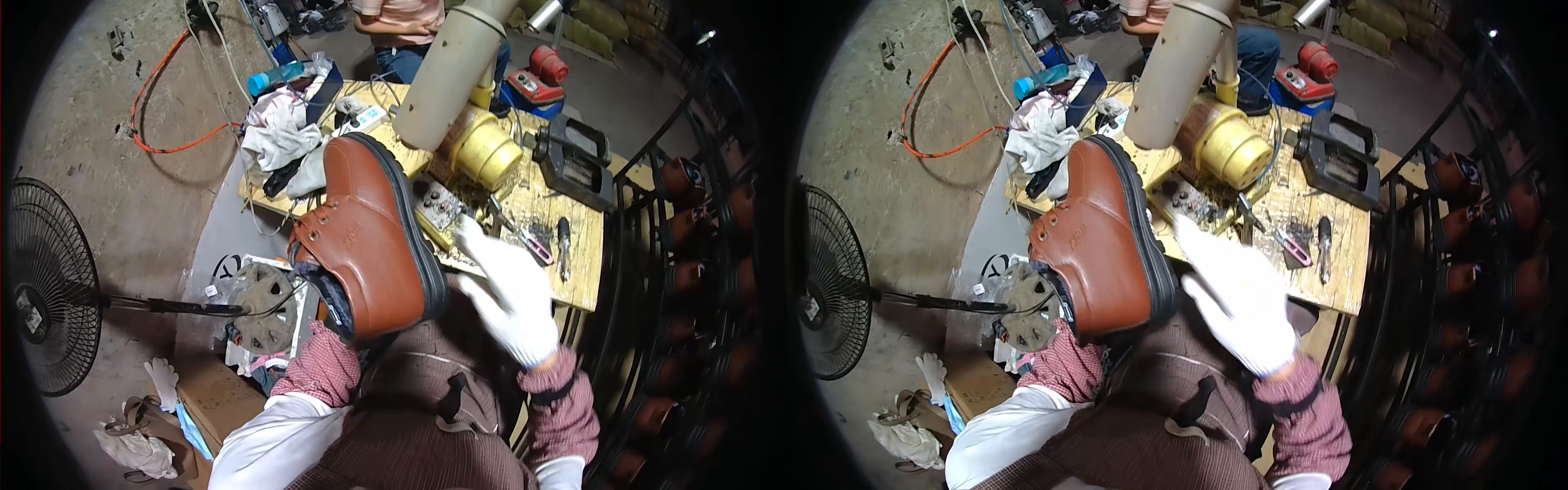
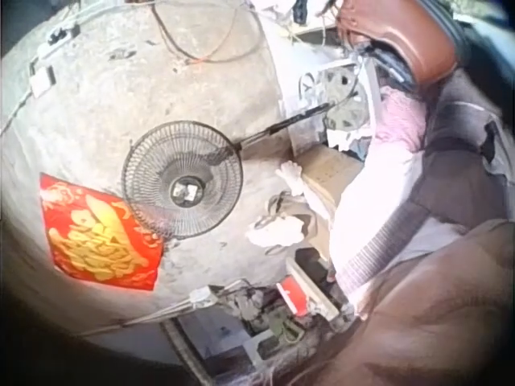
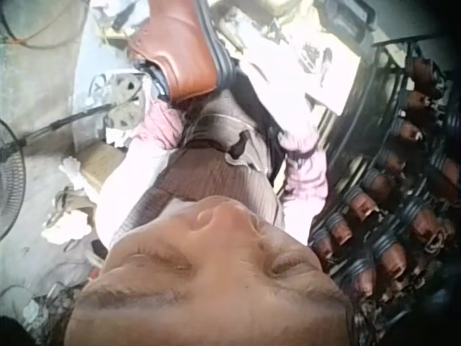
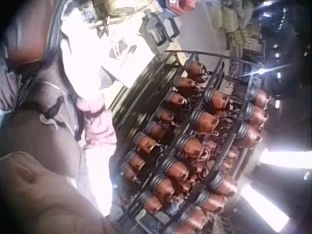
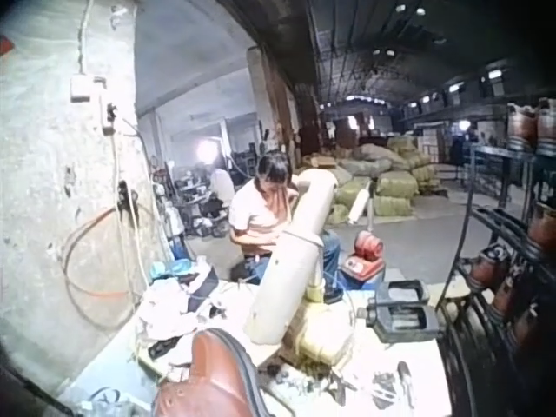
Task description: Inspecting and cleaning shoes during the manufacturing process, involving brushing and using a compressed air tool.
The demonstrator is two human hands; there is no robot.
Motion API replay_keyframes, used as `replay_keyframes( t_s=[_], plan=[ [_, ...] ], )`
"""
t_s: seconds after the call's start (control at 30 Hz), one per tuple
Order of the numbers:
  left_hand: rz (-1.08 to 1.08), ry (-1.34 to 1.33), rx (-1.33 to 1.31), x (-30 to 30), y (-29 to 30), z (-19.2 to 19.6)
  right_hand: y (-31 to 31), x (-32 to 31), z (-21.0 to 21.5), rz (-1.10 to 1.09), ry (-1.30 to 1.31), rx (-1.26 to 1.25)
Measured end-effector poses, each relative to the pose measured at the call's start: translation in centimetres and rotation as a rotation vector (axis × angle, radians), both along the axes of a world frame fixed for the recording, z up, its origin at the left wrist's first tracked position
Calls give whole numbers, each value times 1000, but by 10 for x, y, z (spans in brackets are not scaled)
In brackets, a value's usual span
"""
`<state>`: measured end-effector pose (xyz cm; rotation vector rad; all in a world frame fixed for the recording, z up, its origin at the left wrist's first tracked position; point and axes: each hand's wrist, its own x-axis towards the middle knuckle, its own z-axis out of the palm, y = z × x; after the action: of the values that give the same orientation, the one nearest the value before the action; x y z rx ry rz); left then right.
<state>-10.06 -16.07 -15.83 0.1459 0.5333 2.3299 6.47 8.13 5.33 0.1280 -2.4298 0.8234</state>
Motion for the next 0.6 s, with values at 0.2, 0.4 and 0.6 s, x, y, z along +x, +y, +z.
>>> replay_keyframes(
  t_s=[0.2, 0.4, 0.6],
  plan=[
    [-26, -7, -2, 45, -19, 10, 6, -33, -11, 974, -274, -447],
    [-3, 52, 70, -11, 32, 38, 50, 87, -35, 817, -636, -1273],
    [-7, 144, 139, -54, 63, 73, -1, 168, -72, -80, -429, -1692]
  ],
)
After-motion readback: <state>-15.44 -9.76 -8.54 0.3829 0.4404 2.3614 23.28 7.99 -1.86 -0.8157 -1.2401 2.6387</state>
